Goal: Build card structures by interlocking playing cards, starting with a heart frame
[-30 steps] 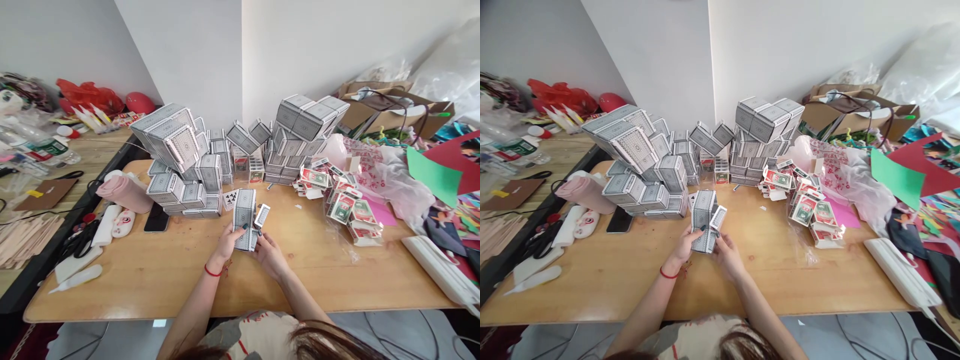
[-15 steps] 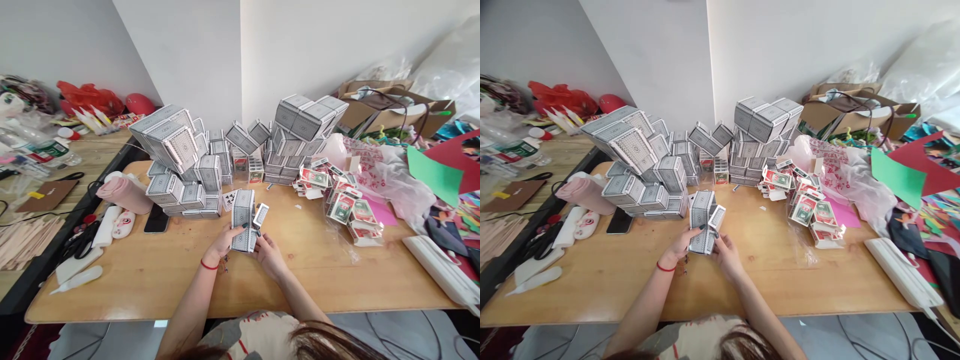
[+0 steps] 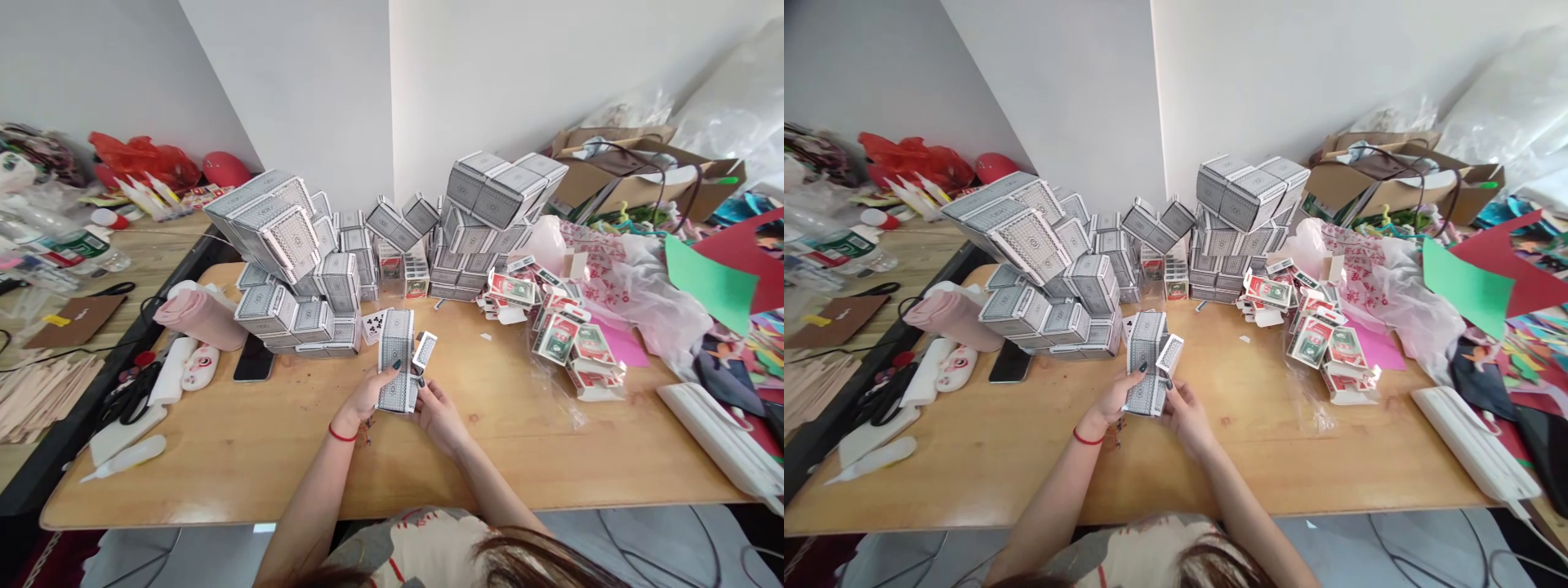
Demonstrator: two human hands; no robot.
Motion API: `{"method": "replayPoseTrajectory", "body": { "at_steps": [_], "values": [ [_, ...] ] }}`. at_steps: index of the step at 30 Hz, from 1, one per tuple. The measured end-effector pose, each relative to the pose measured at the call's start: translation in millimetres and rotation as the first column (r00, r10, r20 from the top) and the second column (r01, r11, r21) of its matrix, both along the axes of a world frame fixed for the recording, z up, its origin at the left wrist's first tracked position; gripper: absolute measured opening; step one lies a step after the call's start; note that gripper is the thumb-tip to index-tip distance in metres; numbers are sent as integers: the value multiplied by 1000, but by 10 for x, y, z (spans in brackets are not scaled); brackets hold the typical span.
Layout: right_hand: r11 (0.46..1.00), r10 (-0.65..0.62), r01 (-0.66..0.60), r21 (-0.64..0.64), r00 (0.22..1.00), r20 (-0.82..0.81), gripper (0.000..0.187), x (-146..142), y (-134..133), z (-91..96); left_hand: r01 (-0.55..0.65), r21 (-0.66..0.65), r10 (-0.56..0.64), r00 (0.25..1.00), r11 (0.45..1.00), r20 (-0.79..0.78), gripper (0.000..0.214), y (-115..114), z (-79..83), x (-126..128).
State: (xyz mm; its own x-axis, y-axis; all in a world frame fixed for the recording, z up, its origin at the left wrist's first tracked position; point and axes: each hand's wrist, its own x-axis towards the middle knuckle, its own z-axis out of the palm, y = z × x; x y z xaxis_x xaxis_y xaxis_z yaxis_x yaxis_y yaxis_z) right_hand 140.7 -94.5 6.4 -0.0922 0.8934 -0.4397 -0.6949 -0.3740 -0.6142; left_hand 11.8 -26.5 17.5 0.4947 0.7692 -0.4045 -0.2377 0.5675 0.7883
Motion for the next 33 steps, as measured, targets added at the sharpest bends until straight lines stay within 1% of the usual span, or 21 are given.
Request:
{"method": "replayPoseTrajectory", "body": {
  "at_steps": [3,9,18,21,24,26,27,29,30,31,33],
  "values": [
    [1000,3,-4,-4,1000,-11,36,2,9,16,-10,7,10,1000,1000,-4,34,1,16,14],
    [1000,11,-11,-9,1000,4,36,7,14,33,36,15,-36,999,999,-13,34,3,32,22],
    [999,19,-18,-29,998,59,36,-10,47,-2,-20,-3,20,1000,1000,-22,32,-5,27,45],
    [999,30,-28,-15,990,140,37,15,71,-9,-60,41,61,998,997,-28,33,-1,35,32],
    [996,82,-90,14,951,298,40,85,94,-2,-105,122,110,993,987,-33,37,19,57,-1],
    [993,66,-100,58,903,425,42,142,109,32,-100,162,107,994,982,-37,37,38,75,-14],
    [992,22,-81,98,870,492,45,170,118,61,-88,178,97,994,980,-43,36,47,82,-14],
    [975,-117,-24,222,790,602,55,220,140,138,-58,204,72,995,977,-64,34,62,84,0],
    [958,-181,-9,287,758,627,61,243,154,181,-41,212,59,995,976,-77,34,68,78,11],
    [939,-223,-9,343,743,631,65,266,169,220,-25,218,45,995,976,-90,34,72,69,24],
    [909,-249,-44,415,741,623,70,314,202,277,-2,238,29,994,971,-107,35,77,43,48]
  ]
}}
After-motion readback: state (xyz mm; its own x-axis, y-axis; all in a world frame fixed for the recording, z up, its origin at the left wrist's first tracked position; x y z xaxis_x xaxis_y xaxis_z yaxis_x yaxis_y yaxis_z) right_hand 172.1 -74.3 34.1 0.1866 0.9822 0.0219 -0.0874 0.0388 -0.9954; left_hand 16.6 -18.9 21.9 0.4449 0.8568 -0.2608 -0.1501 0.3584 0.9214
